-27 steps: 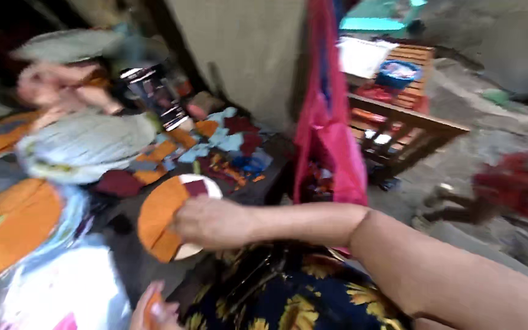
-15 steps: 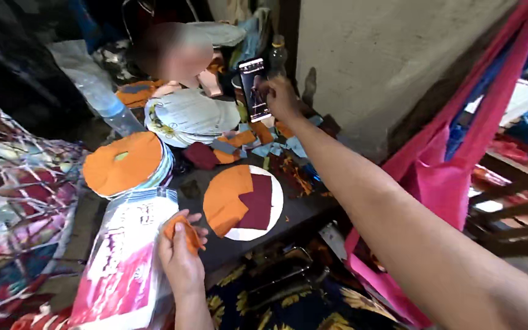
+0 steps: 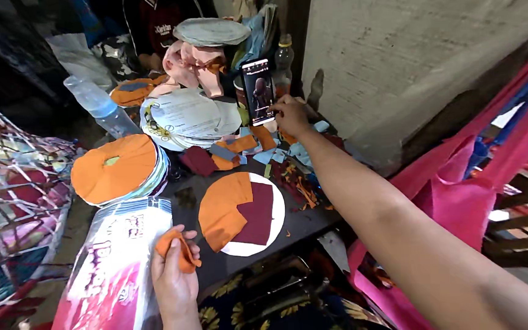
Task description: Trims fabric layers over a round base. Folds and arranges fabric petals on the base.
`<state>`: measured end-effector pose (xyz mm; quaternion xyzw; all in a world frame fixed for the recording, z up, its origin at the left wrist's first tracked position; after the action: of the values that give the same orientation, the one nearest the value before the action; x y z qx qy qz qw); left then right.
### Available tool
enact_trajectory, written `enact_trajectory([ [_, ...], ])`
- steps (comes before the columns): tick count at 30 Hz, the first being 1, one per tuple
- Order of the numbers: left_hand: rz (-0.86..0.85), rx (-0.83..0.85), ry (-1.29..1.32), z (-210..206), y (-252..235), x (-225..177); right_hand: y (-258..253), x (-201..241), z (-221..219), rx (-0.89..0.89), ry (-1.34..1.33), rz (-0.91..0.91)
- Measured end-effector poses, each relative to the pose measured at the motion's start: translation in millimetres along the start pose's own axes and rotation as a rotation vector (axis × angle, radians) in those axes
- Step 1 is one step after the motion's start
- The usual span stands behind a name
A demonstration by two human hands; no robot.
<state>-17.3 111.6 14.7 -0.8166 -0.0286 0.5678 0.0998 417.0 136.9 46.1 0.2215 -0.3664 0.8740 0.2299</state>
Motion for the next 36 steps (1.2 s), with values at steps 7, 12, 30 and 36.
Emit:
enact_trajectory([
  [7,-0.005,0.019,0.020,0,0,1,-1,-2,5,-0.105,-0.106,-0.020],
  [12,-0.014,0.041,0.024,0,-1,1,-1,-4,3,-0.113,-0.102,-0.028],
  [30,-0.026,0.062,0.023,1,0,1,3,1,7,-0.066,-0.063,-0.018],
  [36,-0.018,0.065,0.027,-1,0,1,3,-1,7,-0.078,-0.054,-0.012],
])
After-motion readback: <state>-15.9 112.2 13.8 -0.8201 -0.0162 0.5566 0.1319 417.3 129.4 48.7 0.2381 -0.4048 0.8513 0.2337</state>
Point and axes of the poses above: each hand's wrist, its own y-axis away from the middle knuckle, its own z-axis out of the back of the hand, x = y × z, the point moved 7 cm from there along -y, towards the middle knuckle, and after that the axes turned 11 degrees about -x, right-handed, at the moved point
